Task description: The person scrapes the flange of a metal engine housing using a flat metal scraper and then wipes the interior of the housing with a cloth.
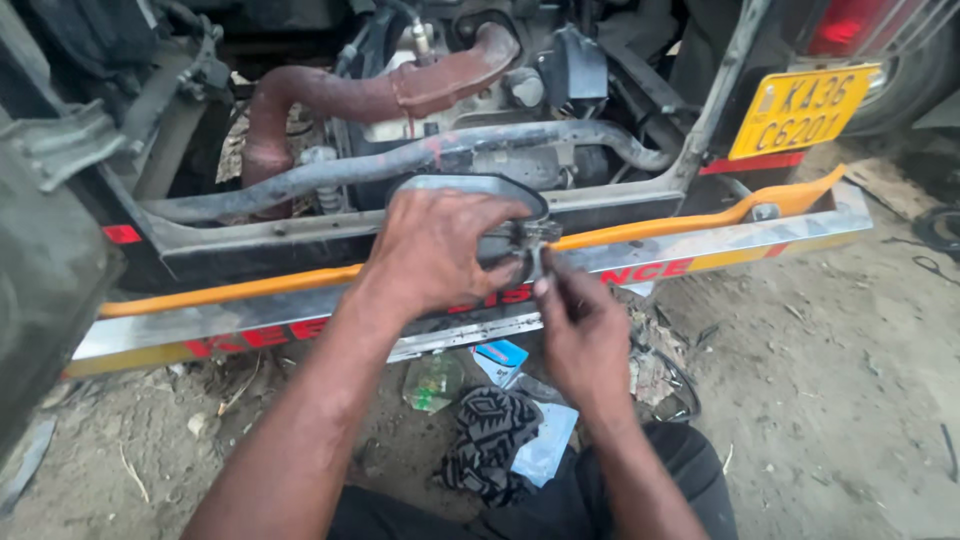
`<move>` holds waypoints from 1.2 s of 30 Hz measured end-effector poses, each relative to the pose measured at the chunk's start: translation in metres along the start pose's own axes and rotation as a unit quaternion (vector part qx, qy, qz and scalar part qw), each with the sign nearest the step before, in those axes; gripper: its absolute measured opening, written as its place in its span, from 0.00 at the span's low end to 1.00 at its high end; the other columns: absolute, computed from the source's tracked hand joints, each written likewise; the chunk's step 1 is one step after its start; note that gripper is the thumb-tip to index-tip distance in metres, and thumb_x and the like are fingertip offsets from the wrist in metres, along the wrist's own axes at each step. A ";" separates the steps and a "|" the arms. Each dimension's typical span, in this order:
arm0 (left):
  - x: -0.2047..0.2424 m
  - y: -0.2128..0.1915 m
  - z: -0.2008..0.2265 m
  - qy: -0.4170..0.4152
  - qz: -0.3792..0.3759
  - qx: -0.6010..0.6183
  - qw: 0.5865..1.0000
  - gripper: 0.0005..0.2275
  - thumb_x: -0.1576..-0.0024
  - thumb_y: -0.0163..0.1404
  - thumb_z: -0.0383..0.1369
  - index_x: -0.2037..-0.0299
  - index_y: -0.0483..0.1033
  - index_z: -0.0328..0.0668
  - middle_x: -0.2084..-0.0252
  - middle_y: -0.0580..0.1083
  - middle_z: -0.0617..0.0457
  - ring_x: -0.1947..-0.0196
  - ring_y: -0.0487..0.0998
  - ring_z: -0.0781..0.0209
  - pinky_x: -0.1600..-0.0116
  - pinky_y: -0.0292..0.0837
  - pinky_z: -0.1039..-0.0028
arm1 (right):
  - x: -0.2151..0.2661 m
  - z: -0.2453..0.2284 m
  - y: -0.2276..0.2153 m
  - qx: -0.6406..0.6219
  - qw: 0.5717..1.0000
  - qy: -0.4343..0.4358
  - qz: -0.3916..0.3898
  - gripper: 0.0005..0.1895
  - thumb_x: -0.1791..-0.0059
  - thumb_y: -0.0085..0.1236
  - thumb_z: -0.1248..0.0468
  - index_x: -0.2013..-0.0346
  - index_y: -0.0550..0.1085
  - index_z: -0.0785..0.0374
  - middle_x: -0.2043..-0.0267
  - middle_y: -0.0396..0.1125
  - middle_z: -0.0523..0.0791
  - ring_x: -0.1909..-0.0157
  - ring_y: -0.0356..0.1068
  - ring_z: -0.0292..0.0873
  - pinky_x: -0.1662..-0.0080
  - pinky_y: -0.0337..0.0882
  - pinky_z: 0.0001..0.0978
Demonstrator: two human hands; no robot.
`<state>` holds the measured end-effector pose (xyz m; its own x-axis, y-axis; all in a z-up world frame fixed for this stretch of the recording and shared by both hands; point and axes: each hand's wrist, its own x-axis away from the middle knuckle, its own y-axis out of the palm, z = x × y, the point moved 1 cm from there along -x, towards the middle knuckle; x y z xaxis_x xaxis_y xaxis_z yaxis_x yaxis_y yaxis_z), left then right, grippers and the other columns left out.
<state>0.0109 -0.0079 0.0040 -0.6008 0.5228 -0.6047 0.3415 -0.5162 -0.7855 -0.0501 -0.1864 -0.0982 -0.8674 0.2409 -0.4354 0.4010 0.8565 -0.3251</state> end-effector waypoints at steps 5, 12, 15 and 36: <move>-0.004 -0.005 -0.001 0.018 -0.031 -0.006 0.999 0.24 0.55 0.64 0.45 0.47 0.78 0.54 0.50 0.80 0.53 0.50 0.80 0.52 0.47 0.73 0.58 | 0.004 -0.022 0.003 0.006 0.998 -0.052 0.029 0.18 0.50 0.60 0.67 0.45 0.78 0.65 0.68 0.70 0.49 0.68 0.66 0.40 0.61 0.70 0.31; -0.007 -0.012 -0.003 0.036 -0.052 -0.003 0.998 0.25 0.54 0.64 0.41 0.44 0.77 0.54 0.49 0.80 0.52 0.50 0.79 0.51 0.46 0.73 0.59 | 0.003 -0.032 0.008 -0.007 0.993 -0.104 0.055 0.17 0.49 0.59 0.68 0.46 0.76 0.68 0.62 0.72 0.50 0.63 0.71 0.37 0.58 0.71 0.28; -0.003 -0.003 -0.003 -0.012 -0.082 0.013 0.996 0.25 0.55 0.64 0.43 0.45 0.78 0.56 0.50 0.80 0.54 0.51 0.80 0.53 0.47 0.74 0.61 | 0.011 -0.023 0.004 0.016 0.999 -0.016 0.038 0.17 0.49 0.59 0.67 0.46 0.77 0.67 0.70 0.70 0.49 0.69 0.66 0.38 0.63 0.69 0.29; -0.003 -0.001 -0.008 0.047 0.021 0.020 0.998 0.21 0.55 0.66 0.44 0.51 0.82 0.52 0.57 0.82 0.53 0.56 0.82 0.52 0.53 0.76 0.61 | -0.006 -0.030 0.004 -0.044 0.998 0.018 0.028 0.18 0.48 0.57 0.61 0.45 0.78 0.65 0.62 0.77 0.49 0.63 0.71 0.34 0.58 0.73 0.29</move>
<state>0.0179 -0.0034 0.0050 -0.5151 0.5600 -0.6490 0.3345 -0.5658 -0.7537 -0.0523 -0.1702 -0.0720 -0.8547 0.3047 -0.4203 0.4235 0.8776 -0.2249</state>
